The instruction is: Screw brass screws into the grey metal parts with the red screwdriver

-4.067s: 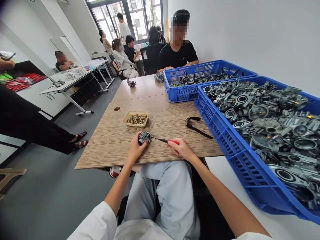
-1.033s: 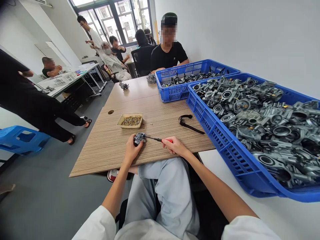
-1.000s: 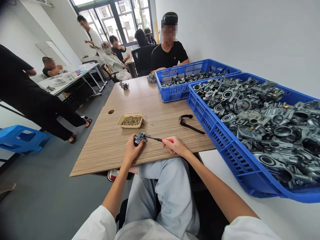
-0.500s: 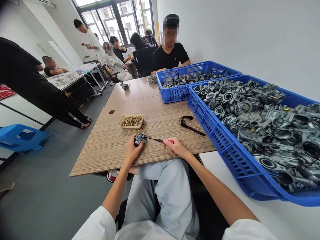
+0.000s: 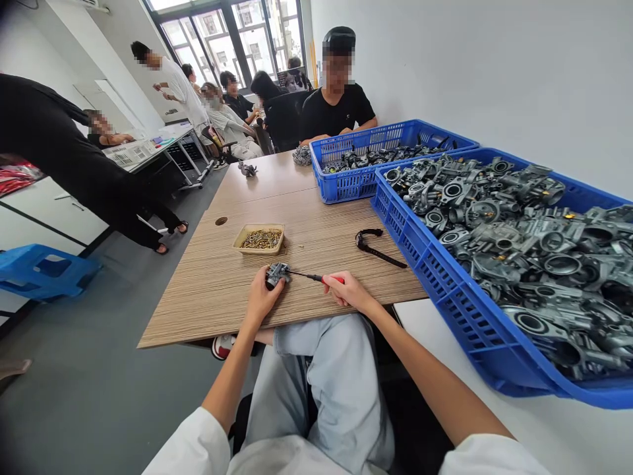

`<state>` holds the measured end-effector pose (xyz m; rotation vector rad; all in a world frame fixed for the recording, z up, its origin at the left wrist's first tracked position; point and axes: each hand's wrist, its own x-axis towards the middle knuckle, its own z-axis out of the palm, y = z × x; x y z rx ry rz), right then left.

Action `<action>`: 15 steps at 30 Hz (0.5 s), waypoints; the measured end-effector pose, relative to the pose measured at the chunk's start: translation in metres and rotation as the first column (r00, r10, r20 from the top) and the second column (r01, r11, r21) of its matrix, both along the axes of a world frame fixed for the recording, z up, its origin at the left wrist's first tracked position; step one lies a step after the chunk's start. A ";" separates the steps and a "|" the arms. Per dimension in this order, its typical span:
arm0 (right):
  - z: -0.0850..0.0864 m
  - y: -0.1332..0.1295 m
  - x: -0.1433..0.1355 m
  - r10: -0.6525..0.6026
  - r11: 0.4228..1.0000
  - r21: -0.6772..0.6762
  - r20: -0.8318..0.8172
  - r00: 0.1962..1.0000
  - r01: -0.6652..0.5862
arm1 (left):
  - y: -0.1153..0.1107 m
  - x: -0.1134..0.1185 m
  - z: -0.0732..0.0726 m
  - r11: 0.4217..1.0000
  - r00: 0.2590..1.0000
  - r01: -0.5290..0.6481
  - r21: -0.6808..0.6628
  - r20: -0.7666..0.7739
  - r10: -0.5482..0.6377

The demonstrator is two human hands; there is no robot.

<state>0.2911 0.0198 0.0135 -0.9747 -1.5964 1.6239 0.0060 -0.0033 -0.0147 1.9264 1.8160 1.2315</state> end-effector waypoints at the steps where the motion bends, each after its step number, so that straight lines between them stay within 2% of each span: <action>1: 0.000 0.000 0.000 -0.003 1.000 0.000 -0.003 1.000 0.003 | 0.000 0.000 0.000 1.000 1.000 0.001 0.001 0.001 -0.001; 15: 0.002 -0.001 0.000 0.003 1.000 0.001 -0.005 1.000 -0.003 | -0.001 0.000 0.002 1.000 1.000 0.001 -0.012 -0.008 -0.001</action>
